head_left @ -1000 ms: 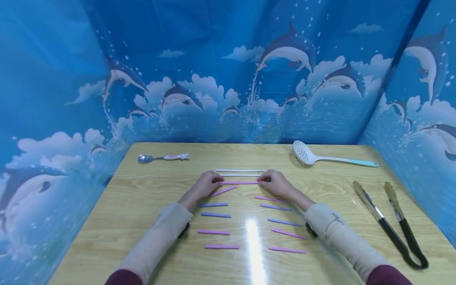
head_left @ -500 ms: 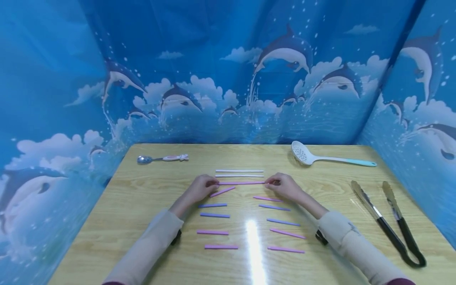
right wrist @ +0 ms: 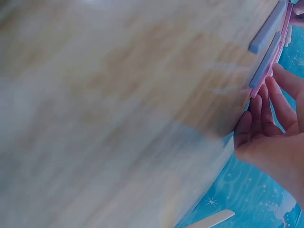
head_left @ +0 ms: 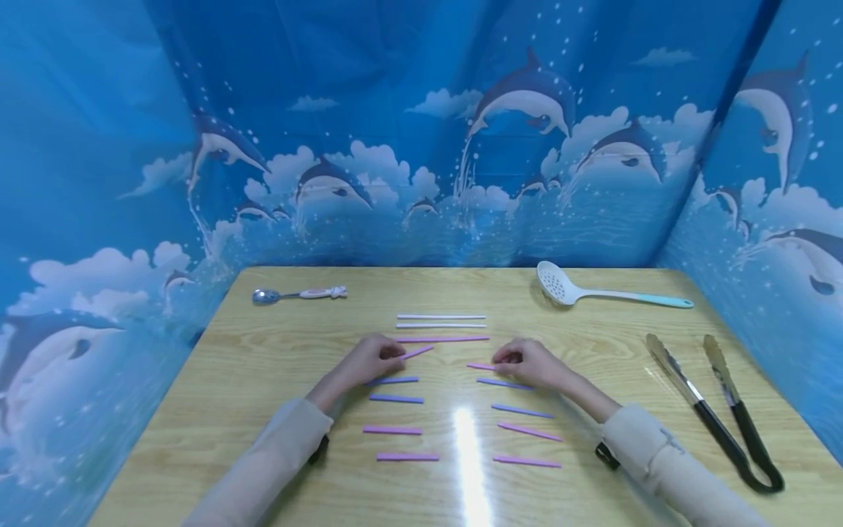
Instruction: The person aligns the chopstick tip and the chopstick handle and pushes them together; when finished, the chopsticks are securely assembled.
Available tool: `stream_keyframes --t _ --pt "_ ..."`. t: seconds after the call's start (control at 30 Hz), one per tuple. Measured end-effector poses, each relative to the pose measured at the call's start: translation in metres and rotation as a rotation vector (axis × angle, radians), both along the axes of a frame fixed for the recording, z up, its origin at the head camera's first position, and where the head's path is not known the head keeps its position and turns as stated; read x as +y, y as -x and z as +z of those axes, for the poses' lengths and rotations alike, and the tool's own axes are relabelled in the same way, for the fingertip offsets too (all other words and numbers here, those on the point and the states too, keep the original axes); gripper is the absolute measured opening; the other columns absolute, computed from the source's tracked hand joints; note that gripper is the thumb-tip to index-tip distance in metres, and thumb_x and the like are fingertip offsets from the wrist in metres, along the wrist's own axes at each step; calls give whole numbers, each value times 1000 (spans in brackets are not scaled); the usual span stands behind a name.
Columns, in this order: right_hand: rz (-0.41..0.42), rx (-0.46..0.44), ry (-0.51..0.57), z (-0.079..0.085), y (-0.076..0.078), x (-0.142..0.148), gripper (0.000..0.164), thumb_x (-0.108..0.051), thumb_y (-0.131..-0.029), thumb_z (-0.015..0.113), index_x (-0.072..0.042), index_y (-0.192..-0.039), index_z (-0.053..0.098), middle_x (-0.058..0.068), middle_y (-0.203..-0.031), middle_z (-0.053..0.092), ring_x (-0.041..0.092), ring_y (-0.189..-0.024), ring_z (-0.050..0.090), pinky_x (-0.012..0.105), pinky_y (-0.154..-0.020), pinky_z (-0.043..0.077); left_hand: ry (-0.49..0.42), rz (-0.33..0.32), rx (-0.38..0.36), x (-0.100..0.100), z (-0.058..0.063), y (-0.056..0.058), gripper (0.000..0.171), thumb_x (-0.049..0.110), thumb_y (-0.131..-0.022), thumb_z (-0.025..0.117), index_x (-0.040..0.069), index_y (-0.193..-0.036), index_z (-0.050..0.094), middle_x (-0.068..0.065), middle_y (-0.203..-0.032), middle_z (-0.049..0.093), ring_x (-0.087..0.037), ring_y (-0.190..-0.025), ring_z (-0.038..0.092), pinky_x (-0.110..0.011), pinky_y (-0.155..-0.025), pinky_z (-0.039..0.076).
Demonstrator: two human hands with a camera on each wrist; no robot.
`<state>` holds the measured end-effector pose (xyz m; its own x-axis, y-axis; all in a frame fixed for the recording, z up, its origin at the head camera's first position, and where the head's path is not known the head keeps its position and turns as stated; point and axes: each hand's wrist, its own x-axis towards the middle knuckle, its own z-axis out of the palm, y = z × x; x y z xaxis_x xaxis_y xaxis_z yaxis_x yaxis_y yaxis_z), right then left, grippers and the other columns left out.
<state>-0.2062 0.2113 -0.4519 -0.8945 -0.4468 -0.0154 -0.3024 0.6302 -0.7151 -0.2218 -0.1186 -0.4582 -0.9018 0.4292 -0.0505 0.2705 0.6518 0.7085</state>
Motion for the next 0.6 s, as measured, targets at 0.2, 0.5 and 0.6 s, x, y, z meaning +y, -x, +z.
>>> stream_keyframes --t 0.2,0.5,0.6 --pt "45 13 9 -1 -1 -2 14 -8 -83 71 2 -93 70 1 -78 65 1 -67 52 19 -60 47 23 -44 20 -1 -2 1 20 12 -86 68 1 -103 69 -6 -93 67 -18 -87 61 -33 -82 52" --pt "80 27 -7 -2 -2 -3 8 -6 -84 68 0 -89 70 2 -78 66 2 -67 51 19 -60 46 53 -26 32 0 -2 2 15 8 -87 67 3 -100 70 -2 -85 64 -13 -80 57 -28 -76 50" --pt "76 30 -10 -1 -2 -3 8 -6 -84 68 0 -89 70 2 -79 66 2 -68 52 19 -61 46 56 -13 28 1 -1 1 14 8 -87 67 4 -100 70 -2 -85 64 -13 -80 57 -29 -76 50"
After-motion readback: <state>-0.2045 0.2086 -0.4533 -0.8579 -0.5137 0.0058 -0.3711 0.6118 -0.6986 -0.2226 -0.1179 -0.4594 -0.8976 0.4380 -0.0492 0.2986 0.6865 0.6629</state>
